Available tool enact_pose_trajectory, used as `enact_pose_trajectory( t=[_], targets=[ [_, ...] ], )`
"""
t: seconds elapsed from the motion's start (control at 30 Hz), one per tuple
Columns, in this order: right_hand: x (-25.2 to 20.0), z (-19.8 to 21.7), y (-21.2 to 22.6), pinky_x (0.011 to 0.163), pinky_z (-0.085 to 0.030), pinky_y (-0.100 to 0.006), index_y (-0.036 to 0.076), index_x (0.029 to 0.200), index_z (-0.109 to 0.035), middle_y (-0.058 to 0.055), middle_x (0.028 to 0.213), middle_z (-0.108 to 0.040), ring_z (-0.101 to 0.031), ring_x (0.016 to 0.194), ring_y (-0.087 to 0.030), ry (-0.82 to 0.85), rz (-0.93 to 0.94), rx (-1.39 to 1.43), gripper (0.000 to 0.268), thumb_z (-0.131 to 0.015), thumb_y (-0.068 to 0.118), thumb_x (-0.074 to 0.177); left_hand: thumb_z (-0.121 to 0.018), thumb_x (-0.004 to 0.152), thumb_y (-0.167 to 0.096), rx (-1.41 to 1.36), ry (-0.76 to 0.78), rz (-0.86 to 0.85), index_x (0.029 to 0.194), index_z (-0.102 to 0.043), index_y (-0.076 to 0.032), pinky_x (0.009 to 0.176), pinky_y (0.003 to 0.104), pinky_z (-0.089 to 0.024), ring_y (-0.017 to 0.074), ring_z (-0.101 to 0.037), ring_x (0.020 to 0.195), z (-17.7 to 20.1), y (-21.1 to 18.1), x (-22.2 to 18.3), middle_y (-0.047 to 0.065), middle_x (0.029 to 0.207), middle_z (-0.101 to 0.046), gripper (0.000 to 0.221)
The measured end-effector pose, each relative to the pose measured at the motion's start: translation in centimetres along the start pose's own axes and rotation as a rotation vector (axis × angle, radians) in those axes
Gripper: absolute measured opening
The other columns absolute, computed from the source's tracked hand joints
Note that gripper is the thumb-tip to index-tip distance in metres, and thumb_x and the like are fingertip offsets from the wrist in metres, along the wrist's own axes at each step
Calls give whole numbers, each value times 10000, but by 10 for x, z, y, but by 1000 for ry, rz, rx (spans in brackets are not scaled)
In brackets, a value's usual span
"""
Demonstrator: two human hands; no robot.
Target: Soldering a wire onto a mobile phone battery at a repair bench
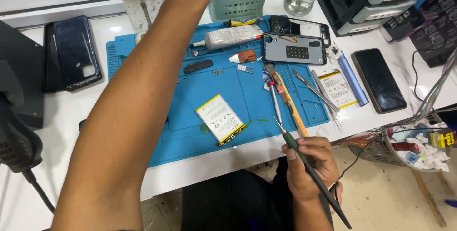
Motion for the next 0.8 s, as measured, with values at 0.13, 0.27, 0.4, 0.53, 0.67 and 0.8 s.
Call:
enact_pose_trajectory(
  t=[0.13, 0.27, 0.4, 0.53, 0.67, 0.8],
  targets=[
    [11, -8, 6, 658, -711, -321, 45, 952, -605, -159, 1005, -577, -695, 745, -241, -11, 9, 65, 155, -749, 78, 902, -556, 1038, -150, -21, -69, 10, 893, -464, -93, 622, 397, -306, 204, -398, 683, -5, 7, -2, 63, 805, -448, 181],
    [45, -25, 27, 593, -684, -302, 61, 976, -612, -141, 1001, -579, -681, 745, -229, -31, 80, 164, 162, -754, 76, 899, -585, 1017, -145, -46, -133, 22, 814, -436, -101, 620, 400, -268, 192, -350, 659, -7, 12, -6, 50, 730, -410, 256],
    [93, -63, 53, 562, -649, -283, 76, 1041, -622, -104, 1056, -605, -714, 744, -199, 76, 163, 338, 145, -736, 93, 952, -613, 996, -140, -67, -207, 37, 734, -407, -109, 617, 402, -231, 180, -302, 634, -2, 14, -7, 38, 655, -371, 335],
    [130, -105, 65, 628, -617, -302, 91, 1081, -577, -126, 1130, -549, -669, 776, -232, 86, 128, 347, 227, -743, 128, 931, -568, 1057, -242, -151, -143, 13, 916, -640, -90, 611, 362, -443, 182, -618, 684, 10, -1, -18, 40, 777, -657, 219],
    [161, -146, 64, 683, -619, -337, 55, 1092, -599, -136, 1139, -597, -705, 841, -265, 154, 73, 456, 211, -754, 105, 957, -575, 1053, -230, -145, -95, 83, 929, -675, -77, 601, 317, -444, 133, -575, 689, 18, -12, -24, 21, 759, -650, 221],
    [180, -174, 61, 725, -643, -377, 55, 1077, -606, -121, 1092, -656, -727, 850, -274, 184, 72, 487, 161, -719, 21, 969, -576, 1052, -171, -153, -52, 73, 932, -666, -75, 621, 317, -439, 113, -553, 677, 27, -23, -25, -1, 754, -636, 178]
  ],
)
Point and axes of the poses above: each hand's wrist, its own x-axis towards the middle knuckle, its own z-axis out of the back of the hand, y = z × x, the point moved 4 cm from there along x, towards the middle knuckle
